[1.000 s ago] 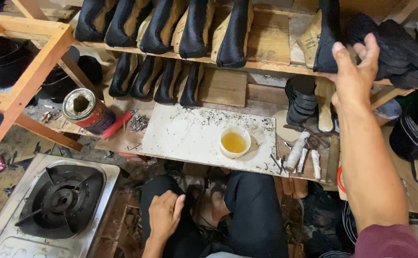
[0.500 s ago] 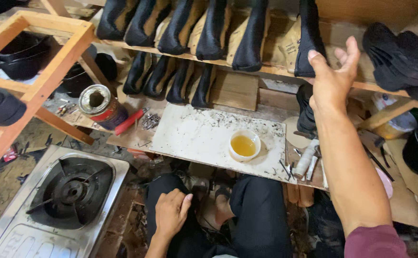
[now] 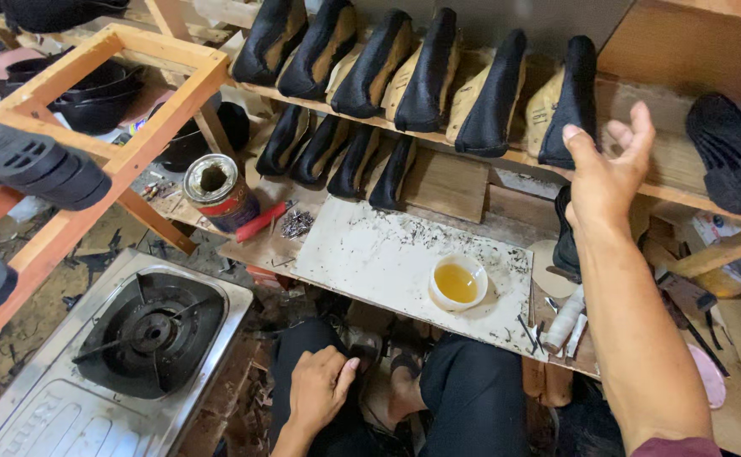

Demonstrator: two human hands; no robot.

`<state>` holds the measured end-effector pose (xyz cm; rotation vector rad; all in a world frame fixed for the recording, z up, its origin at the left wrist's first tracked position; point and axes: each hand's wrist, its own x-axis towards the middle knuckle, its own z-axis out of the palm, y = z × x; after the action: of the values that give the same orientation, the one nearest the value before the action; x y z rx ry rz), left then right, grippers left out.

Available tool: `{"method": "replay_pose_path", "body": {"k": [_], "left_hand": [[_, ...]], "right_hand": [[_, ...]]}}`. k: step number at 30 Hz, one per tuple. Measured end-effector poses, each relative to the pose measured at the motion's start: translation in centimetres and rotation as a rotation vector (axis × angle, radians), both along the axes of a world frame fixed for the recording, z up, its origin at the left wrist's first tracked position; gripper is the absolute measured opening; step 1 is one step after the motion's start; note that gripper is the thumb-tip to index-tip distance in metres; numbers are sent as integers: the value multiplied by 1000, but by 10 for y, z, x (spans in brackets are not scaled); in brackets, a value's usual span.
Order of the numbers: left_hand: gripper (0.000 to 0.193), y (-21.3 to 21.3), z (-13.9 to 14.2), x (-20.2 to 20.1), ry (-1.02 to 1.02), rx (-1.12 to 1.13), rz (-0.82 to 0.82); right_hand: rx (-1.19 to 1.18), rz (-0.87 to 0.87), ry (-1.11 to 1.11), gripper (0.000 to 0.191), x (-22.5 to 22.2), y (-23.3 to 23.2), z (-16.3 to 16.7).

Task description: The person applies a yellow liquid to the edges of black shoe uppers using their fingers, then places the treated shoes on a wooden shelf. They repeat this process with multiple shoes, retrieving them from a stack and returning them to the shelf after treatment.

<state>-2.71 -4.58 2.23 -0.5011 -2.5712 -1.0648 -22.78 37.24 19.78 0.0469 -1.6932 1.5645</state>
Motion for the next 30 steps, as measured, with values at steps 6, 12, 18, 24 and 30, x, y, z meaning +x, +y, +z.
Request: {"method": "replay_pose_path", "body": {"k": [6, 12, 18, 24, 30], "left_hand": [[32, 8, 1, -2, -21, -17, 23], [31, 8, -6, -5, 2, -59, 47], [31, 8, -12, -10, 8, -120, 43], [32, 13, -20, -14, 46, -141, 17], [32, 20, -22, -9, 72, -123, -10]], "right_hand": [[-70, -27, -132, 87, 12, -7, 10], [325, -32, 23, 70, 85, -32, -9], [531, 167, -277, 52, 212, -96, -107], [617, 244, -579, 51, 267, -119, -196], [504, 104, -590, 35, 290, -125, -234]]}}
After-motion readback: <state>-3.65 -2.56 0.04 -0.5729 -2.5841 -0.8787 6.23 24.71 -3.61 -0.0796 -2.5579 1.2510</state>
